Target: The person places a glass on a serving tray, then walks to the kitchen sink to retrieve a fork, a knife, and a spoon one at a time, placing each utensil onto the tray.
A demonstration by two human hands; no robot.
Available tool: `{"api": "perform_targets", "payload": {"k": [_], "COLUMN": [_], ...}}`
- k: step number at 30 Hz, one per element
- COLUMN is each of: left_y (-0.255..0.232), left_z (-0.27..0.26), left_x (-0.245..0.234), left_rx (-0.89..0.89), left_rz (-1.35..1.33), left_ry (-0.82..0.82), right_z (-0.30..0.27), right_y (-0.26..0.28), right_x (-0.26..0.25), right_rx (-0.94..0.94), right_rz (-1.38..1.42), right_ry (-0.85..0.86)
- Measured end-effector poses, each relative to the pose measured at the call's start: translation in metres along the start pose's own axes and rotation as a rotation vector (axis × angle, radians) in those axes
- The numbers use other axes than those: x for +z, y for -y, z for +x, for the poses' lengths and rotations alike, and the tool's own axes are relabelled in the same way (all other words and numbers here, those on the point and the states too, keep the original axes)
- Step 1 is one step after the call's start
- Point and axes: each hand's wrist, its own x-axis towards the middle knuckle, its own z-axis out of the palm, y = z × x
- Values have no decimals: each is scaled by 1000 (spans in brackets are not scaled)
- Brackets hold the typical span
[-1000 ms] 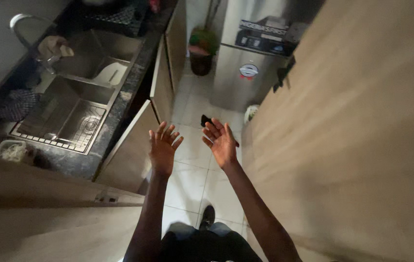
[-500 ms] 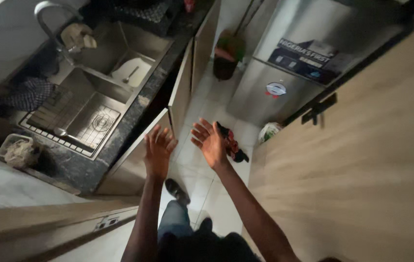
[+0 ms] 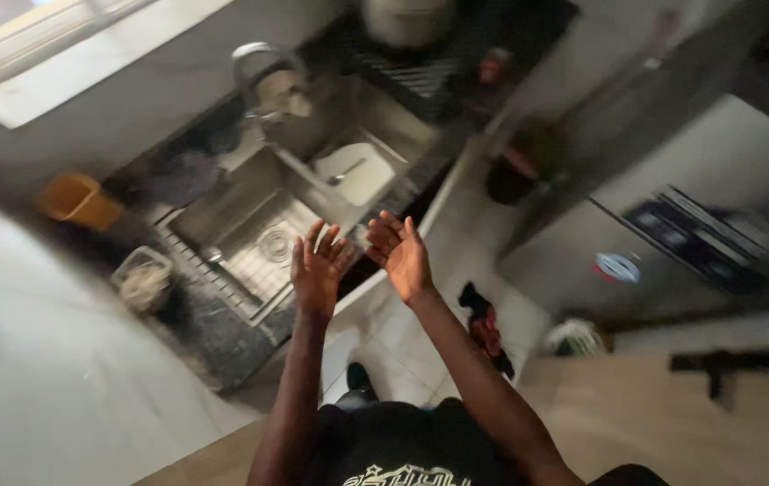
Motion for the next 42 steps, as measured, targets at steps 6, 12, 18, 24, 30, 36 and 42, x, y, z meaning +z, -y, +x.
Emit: {"api": "perform_targets", "payload": {"k": [6, 12, 18, 24, 30, 36, 42], "left_y": [-43, -70, -86, -94, -64, -47, -45], "left_z": [-4, -11, -19, -19, -4, 15, 24], "left_x": [-25, -45, -75, -123, -176, -204, -237], "left_rx": [198, 340, 440, 544, 361, 13, -275], "left_rz": [54, 23, 70, 141, 360, 870, 1483], "left_ry": [-98, -214, -381, -659, -1066, -1335, -1346], "right_z": [53, 84, 122, 164, 203, 218, 214], "right_y": [-40, -79, -116, -156, -203, -274, -324], "right_x": [38, 57, 53, 34, 14, -25, -38], "right_rx": [146, 312, 424, 497, 657, 775, 740], "right_rz": [-38, -76, -127, -371, -811, -1044, -1293], "right_ry": [68, 143, 203, 226, 233, 311, 357]}}
